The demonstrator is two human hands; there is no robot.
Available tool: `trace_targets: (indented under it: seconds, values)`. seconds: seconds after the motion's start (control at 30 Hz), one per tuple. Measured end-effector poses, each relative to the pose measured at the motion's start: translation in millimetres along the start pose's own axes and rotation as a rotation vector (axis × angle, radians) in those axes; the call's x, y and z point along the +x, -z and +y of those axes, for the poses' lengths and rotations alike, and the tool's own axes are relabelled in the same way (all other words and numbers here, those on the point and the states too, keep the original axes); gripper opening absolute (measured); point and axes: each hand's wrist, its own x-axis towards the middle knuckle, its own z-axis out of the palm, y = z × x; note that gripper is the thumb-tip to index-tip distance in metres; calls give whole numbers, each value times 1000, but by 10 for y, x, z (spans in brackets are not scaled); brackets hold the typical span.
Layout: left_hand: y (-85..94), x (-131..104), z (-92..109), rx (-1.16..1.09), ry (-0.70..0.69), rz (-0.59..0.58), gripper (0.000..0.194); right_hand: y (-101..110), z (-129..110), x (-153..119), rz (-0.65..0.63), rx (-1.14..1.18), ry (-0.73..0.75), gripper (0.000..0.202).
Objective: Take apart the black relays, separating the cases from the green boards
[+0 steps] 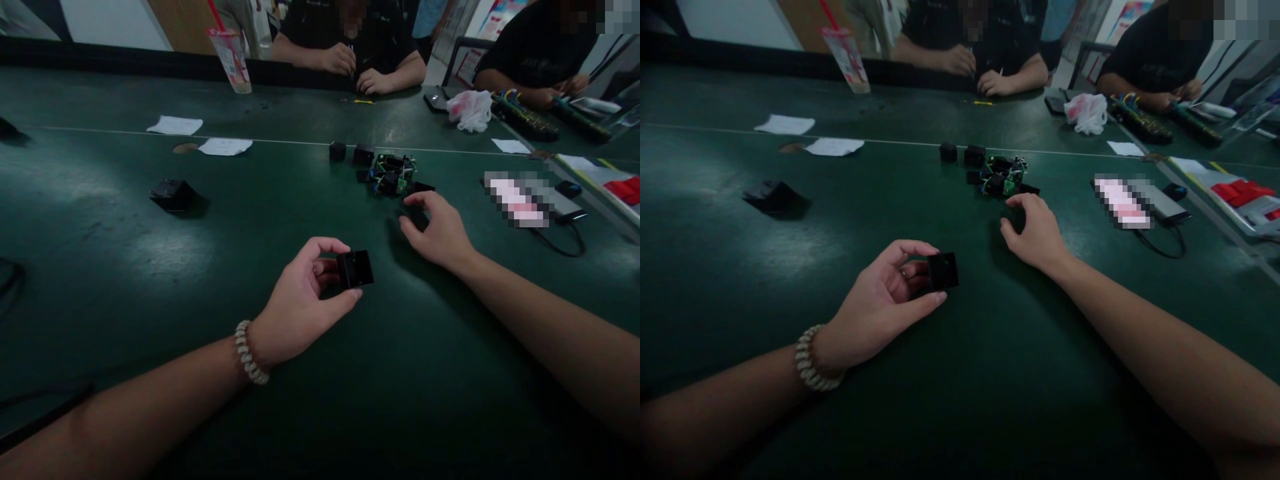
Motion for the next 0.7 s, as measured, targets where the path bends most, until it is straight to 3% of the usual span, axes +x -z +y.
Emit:
trace_targets:
  seconds: [0.2, 0.4, 0.53, 0.7]
  values:
    - [6, 0, -14, 18, -5, 6, 53, -12, 29, 23, -18, 30, 121, 22]
    - [-1, 5, -3, 23, 5, 10, 54, -258, -162, 170, -81, -55, 284, 24]
    - [11, -4, -4, 36, 4, 4, 54, -480, -364, 530, -124, -201, 274, 34]
    - [10, -10, 9, 32, 0, -12, 53, -836, -464, 1190, -158, -276, 203, 60]
